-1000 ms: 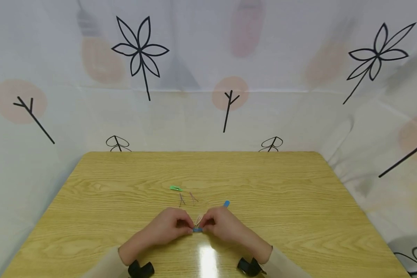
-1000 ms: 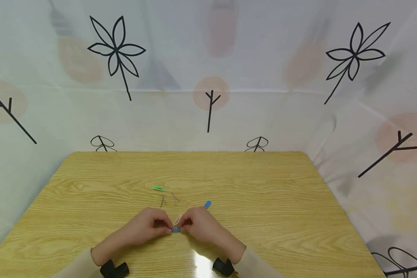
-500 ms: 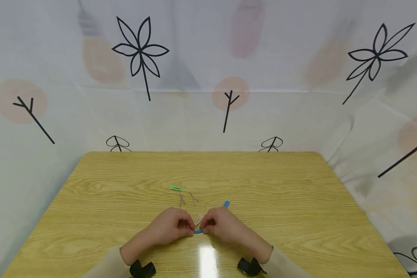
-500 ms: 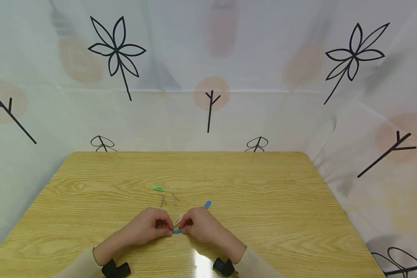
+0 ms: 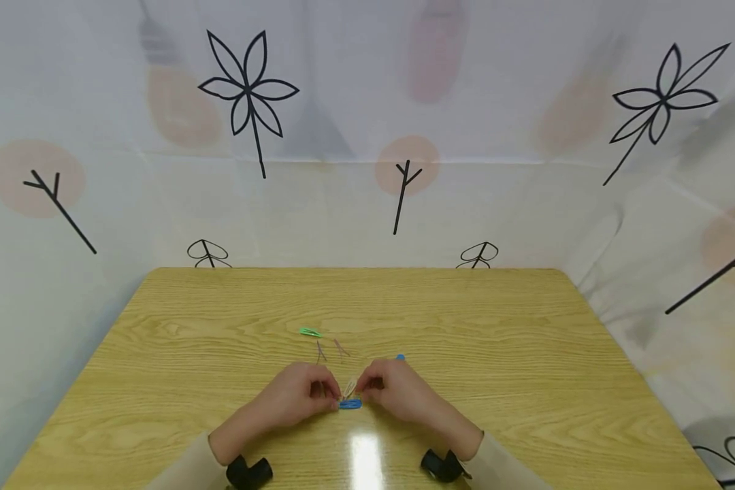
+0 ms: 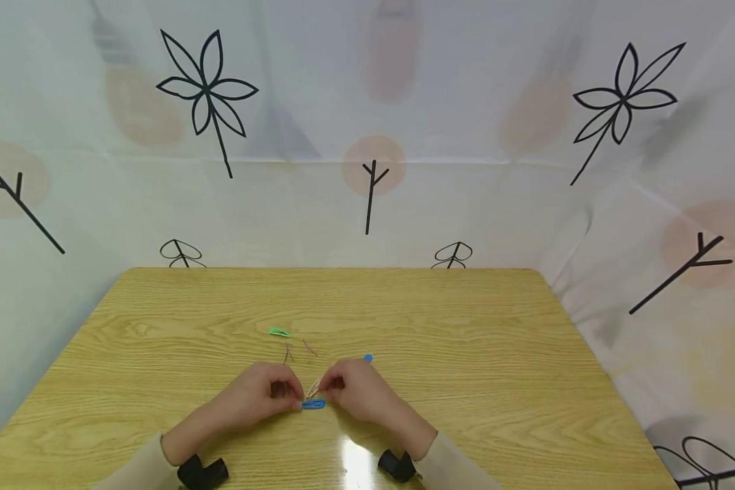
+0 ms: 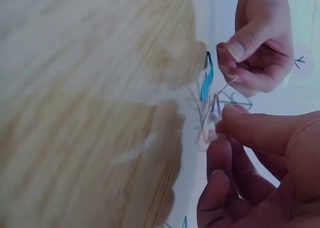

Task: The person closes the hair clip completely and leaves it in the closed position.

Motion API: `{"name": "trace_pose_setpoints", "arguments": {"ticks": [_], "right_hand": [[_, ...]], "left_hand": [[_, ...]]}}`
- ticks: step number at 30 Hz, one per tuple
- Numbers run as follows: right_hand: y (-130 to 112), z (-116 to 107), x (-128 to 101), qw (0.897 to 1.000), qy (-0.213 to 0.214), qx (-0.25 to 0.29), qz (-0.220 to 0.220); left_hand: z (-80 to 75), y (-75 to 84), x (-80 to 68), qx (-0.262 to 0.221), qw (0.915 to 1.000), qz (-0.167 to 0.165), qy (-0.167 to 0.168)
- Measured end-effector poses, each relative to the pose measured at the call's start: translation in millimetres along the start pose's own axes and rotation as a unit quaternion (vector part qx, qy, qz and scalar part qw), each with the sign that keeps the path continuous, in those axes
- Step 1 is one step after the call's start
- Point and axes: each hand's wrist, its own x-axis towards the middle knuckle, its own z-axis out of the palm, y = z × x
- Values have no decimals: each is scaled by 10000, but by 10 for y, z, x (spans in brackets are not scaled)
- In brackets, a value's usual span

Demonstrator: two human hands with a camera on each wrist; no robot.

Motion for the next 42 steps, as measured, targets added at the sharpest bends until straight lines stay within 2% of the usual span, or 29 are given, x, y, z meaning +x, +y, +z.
{"name": "trace_pose_setpoints", "arguments": {"ticks": [7,14,20,25,31,38,42], "right_hand": [[8,9,46,9990,315,-240,-204],[-22,21,71,9990,314,-296,-144],[-44,25,81,9993,239,-260,-90],[-56,21,79,9994,213,-221,-127],[-54,21,87,9995,218,-204,-109],[-83,10,82,9996,197,-143,-137],[-88,7,81,9996,180,-56,-204]], "left_hand": [[-39,5,55,127,9994,250,215],[-18,5,101,228,9986,423,202],[0,10,136,478,9977,461,150],[-3,22,150,501,9978,427,86],[-2,16,165,663,9966,413,254],[-13,62,163,359,9981,215,461],[-16,96,166,67,9976,252,638]]}}
